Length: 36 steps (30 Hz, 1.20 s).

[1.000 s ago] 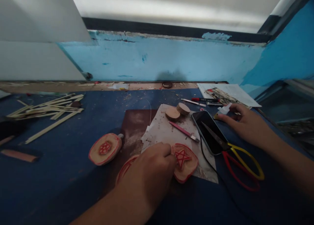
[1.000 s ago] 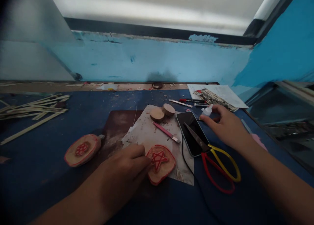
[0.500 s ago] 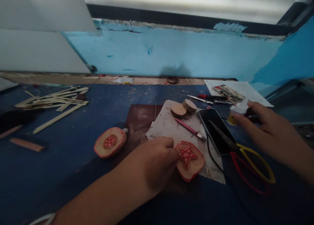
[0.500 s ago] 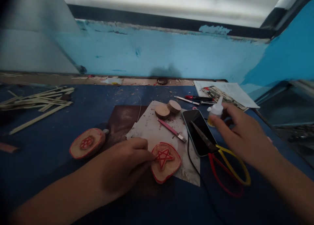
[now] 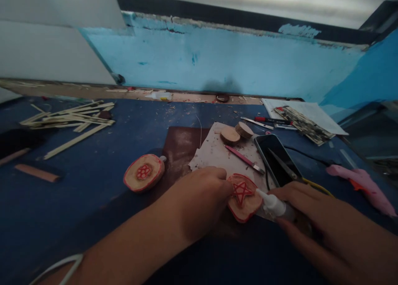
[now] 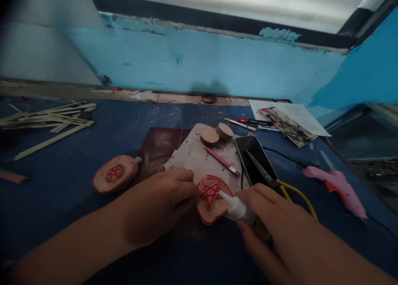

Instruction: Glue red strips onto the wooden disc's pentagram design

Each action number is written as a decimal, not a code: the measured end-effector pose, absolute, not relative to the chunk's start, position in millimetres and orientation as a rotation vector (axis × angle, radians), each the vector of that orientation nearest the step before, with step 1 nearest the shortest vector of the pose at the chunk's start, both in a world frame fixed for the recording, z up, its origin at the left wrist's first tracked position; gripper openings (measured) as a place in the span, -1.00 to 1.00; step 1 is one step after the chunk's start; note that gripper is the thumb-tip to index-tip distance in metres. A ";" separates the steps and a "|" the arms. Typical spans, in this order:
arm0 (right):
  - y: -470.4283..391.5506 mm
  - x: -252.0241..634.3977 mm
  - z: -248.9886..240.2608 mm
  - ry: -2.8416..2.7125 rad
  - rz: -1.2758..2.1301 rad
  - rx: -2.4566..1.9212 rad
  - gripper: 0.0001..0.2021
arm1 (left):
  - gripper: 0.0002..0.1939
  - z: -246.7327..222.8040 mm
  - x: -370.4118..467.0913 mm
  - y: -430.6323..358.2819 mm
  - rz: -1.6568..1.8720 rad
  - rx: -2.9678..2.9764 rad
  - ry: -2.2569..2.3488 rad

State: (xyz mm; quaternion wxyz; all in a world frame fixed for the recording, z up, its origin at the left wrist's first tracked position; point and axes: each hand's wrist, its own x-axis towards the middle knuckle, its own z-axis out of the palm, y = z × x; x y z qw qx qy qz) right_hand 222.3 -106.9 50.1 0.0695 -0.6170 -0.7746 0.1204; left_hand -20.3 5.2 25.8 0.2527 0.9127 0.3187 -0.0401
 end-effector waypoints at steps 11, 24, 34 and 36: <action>-97.2 219.8 37.8 -2.453 0.494 -1.897 -0.78 | -0.79 28.3 -21.6 10.4 -0.067 2.536 0.710; -91.9 208.2 43.1 -2.449 0.506 -1.852 -0.82 | -0.76 26.1 -24.2 9.7 0.019 2.516 0.706; -88.8 198.5 49.8 -2.466 0.404 -1.721 -0.82 | -0.84 23.2 -23.6 11.0 0.078 2.496 0.650; -88.0 197.3 50.5 -2.463 0.398 -1.747 -0.85 | -0.81 20.9 -23.5 10.8 0.095 2.490 0.685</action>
